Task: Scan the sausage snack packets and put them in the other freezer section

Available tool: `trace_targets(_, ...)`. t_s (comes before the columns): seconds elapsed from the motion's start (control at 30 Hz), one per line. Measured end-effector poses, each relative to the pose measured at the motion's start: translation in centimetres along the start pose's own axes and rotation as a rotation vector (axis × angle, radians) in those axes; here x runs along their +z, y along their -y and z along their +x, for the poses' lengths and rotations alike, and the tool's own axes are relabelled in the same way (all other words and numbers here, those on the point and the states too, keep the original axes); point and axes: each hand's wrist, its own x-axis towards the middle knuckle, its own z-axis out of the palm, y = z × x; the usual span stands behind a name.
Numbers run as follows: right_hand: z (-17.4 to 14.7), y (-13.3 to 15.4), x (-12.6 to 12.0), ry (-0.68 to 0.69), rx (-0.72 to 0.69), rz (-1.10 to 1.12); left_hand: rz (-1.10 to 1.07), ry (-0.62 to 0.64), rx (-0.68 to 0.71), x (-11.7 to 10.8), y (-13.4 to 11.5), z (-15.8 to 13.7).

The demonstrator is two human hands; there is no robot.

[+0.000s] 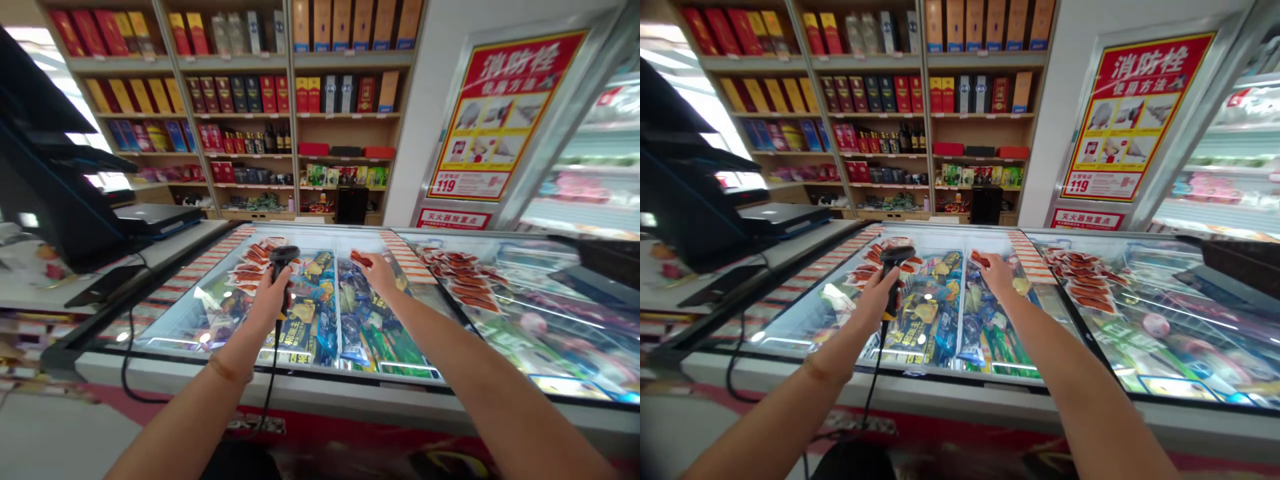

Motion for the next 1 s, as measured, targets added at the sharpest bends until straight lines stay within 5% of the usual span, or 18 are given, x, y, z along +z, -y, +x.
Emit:
trace_targets(0.23, 5.2, 14.7, 7.2, 0.097, -0.075, 0.216, 0.040, -0.315, 0.026, -11.2, -2.3, 0.5)
trace_targets(0.37, 7.3, 21.4, 11.1, 0.200, -0.079, 0.237, 0.048, -0.381, 0.003, -15.0, -2.9, -0.4)
trace_targets(0.47, 7.9, 23.6, 13.0, 0.279, -0.037, 0.148, 0.060, -0.411, -0.003, -16.7, -3.2, -0.9)
trace_targets(0.63, 7.9, 23.1, 14.6, 0.303, -0.073, 0.096, 0.046, -0.392, 0.002, -17.3, -3.1, -0.8)
trace_targets(0.77, 8.0, 20.4, 13.6, 0.239, -0.139, 0.140, -0.014, -0.333, -0.023, -15.0, -2.8, -0.3)
trace_targets(1.0, 5.2, 8.7, 5.2, 0.060, -0.155, 0.109, -0.076, -0.105, -0.030, -5.9, -1.0, 0.2)
